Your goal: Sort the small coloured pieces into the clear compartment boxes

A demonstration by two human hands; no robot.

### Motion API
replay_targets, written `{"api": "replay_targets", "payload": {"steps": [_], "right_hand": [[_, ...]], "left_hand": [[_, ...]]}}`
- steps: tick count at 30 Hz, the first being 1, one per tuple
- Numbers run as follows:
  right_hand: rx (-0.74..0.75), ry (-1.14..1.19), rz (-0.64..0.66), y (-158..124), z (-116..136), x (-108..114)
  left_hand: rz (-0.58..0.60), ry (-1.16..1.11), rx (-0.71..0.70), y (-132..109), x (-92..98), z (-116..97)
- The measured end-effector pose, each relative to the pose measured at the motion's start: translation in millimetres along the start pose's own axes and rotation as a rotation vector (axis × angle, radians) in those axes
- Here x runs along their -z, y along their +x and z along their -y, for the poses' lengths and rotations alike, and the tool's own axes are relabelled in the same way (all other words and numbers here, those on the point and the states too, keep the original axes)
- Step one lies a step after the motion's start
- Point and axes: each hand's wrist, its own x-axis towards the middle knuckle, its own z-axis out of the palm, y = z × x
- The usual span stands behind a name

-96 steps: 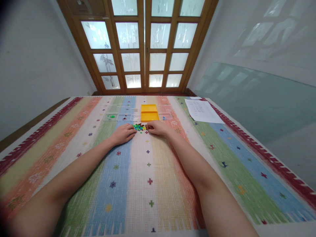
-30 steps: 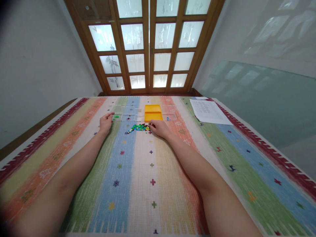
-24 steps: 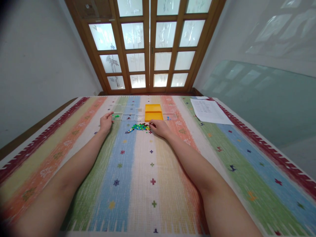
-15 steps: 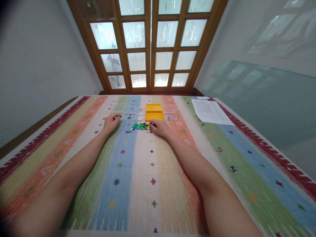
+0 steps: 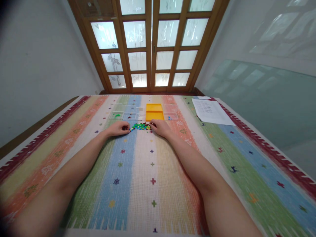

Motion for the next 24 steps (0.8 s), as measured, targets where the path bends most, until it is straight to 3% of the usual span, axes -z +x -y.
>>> {"api": "replay_targets", "payload": {"steps": [9,14,17,24], "right_hand": [[0.01,-0.015,0.004,0.1,-3.0,-2.4],[-0.005,-0.017,0.008,0.1,-3.3,-2.6],[-0.002,-0.009,0.008,0.0,-3.2,-2.4],[-0.007,-0.02,0.02,1.0,-3.6,-4.3]], "left_hand": [[0.076,-0.194,0.005,-2.7,7.1,5.8],[0.044,-0.249,0.017,-4.4,7.4,6.2],[-0.059,-0.287,0.042,-3.5,2.7,10.6],[-0.481,-0.139,0.249,7.8,-6.2,17.1]]}}
